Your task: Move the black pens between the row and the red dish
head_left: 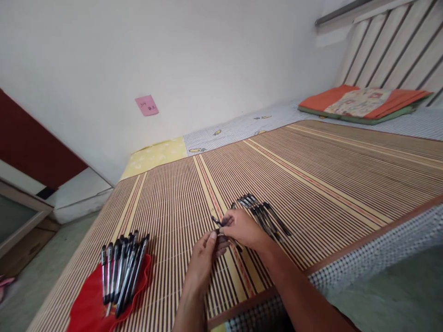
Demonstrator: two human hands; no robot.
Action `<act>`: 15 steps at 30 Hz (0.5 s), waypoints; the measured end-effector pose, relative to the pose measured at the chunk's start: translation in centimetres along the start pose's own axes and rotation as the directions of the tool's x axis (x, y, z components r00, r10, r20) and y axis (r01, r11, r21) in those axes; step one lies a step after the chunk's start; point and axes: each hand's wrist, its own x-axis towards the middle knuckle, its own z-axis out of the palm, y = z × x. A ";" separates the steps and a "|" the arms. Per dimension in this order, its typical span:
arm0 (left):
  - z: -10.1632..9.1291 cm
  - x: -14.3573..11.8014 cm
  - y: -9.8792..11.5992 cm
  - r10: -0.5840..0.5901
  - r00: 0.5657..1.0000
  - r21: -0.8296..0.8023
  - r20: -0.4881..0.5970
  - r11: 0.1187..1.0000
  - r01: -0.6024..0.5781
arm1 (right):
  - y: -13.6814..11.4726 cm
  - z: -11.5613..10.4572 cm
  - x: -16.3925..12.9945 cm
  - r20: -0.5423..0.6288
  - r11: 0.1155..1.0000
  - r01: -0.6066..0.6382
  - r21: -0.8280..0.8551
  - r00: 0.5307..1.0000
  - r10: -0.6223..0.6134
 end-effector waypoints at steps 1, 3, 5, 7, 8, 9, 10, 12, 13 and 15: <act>0.2 -0.3 0.1 -0.026 0.999 -0.063 0.034 0.998 0.028 | -0.2 0.1 0.0 -0.013 0.998 -0.005 0.064 1.000 0.006; 0.6 -0.7 0.2 -0.058 0.995 -0.160 0.076 0.985 0.070 | -0.5 0.3 0.1 -0.038 0.989 0.001 0.149 0.999 0.004; 1.0 -0.9 0.2 -0.052 0.995 -0.204 0.081 0.977 0.067 | -0.7 0.7 0.2 -0.050 0.979 0.008 0.202 0.999 0.002; 1.3 -1.0 0.1 -0.026 0.997 -0.208 0.073 0.977 0.041 | -0.8 1.1 0.3 -0.047 0.970 0.007 0.245 0.999 0.005; 1.4 -0.9 0.1 -0.013 0.998 -0.206 0.068 0.978 0.027 | -0.8 1.2 0.4 -0.040 0.965 0.004 0.261 0.999 0.007; 1.5 -0.8 0.0 -0.002 0.998 -0.204 0.059 0.979 0.014 | -0.9 1.4 0.4 -0.036 0.962 0.000 0.273 0.999 0.010; 1.6 -0.8 0.0 0.009 0.999 -0.203 0.046 0.979 0.001 | -1.1 1.5 0.4 -0.034 0.961 -0.002 0.277 0.999 0.012; 1.7 -0.7 0.0 0.025 1.000 -0.209 0.004 0.978 -0.024 | -1.5 1.6 0.2 -0.034 0.961 -0.020 0.276 0.999 0.030; 1.7 -0.6 0.0 0.027 0.999 -0.217 -0.021 0.976 -0.031 | -1.8 1.6 0.2 -0.032 0.960 -0.032 0.278 0.999 0.043; 1.7 -0.6 0.1 0.020 0.998 -0.247 -0.063 0.968 -0.035 | -2.5 1.5 0.0 -0.032 0.950 -0.054 0.309 0.997 0.068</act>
